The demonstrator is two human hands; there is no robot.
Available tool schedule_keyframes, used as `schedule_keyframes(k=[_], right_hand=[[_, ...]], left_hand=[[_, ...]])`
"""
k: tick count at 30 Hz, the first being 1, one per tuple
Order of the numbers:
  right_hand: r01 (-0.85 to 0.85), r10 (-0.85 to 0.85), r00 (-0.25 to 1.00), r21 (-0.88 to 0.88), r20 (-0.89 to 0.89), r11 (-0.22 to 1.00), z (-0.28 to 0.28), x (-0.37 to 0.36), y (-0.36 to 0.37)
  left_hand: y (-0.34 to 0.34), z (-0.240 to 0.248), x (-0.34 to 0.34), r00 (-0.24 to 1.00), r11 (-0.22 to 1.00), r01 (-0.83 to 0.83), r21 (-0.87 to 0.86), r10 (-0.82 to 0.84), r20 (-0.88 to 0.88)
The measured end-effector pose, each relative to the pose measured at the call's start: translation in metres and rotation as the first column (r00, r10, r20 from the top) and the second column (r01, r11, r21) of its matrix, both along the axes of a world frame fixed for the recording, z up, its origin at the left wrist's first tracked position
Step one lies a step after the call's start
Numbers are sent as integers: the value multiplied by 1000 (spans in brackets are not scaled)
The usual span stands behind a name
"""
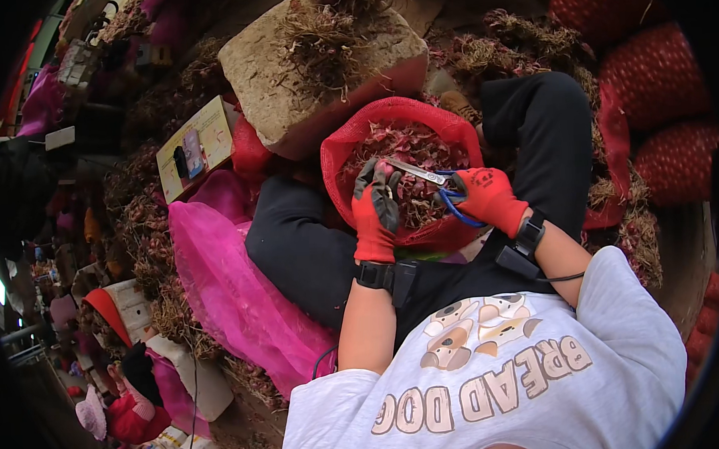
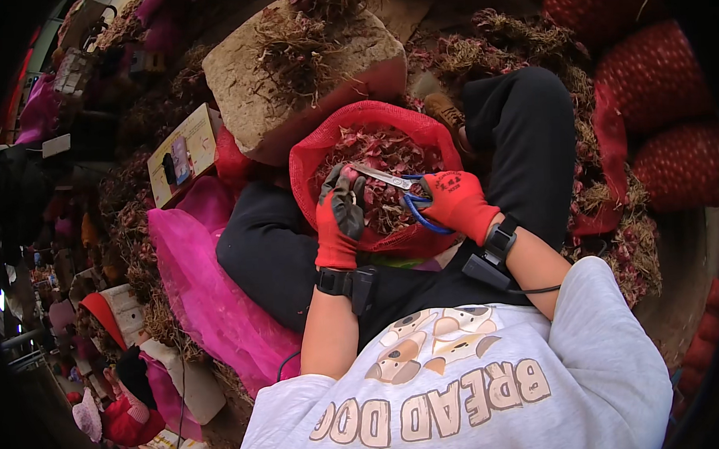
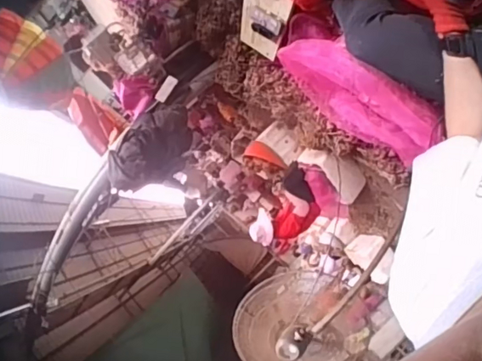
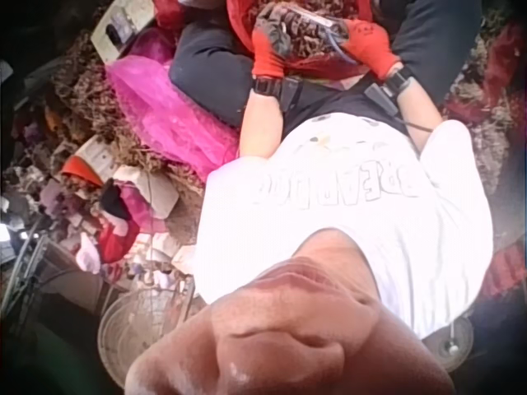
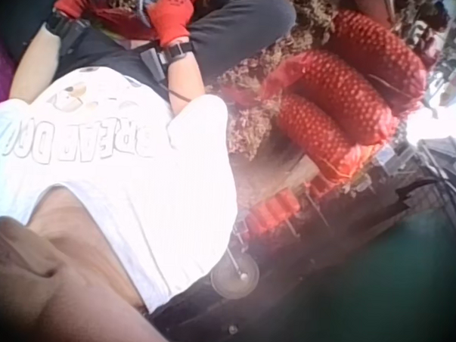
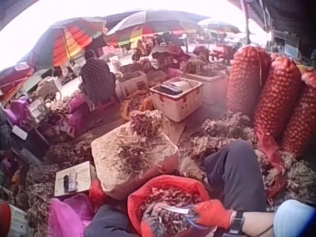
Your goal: Trimming the tops and roots of red onions using scissors and sorting them into mesh bags.
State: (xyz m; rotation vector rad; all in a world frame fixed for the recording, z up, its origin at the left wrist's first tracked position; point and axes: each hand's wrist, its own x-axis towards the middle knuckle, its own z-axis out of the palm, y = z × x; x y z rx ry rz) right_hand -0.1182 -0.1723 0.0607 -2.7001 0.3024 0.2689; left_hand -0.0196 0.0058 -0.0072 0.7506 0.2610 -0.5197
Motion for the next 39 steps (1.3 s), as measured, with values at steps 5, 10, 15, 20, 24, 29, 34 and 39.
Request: schedule_keyframes(k=[5, 10, 15, 20, 24, 29, 34, 39], right_hand=[[42, -43, 995, -13, -92, 999, -7, 0, -7], [219, -236, 969, 696, -74, 684, 4, 21, -5], [360, -81, 931, 932, -356, 44, -7, 65, 14], [365, -80, 911, 882, -404, -297, -32, 56, 9], [210, -142, 966, 976, -216, -62, -36, 60, 18], [194, -121, 975, 980, -188, 43, -16, 63, 18], [224, -169, 961, 974, -219, 14, -10, 73, 4], [215, -390, 889, 532, 242, 819, -49, 83, -30]], left_hand=[[2, 7, -3, 999, 997, 30, -66, -27, 45], [5, 22, -5, 976, 987, 161, 10, -160, 147], [9, 24, -3, 970, 968, 174, 182, -200, 139], [14, 36, -1, 989, 975, 131, 178, -141, 41], [9, 7, -10, 938, 908, 174, 381, -270, 217], [11, 16, -6, 966, 942, 34, 334, -117, 231], [36, 67, -4, 970, 992, 25, 127, -55, 237], [115, 194, -26, 767, 724, -499, 476, 113, 632]])
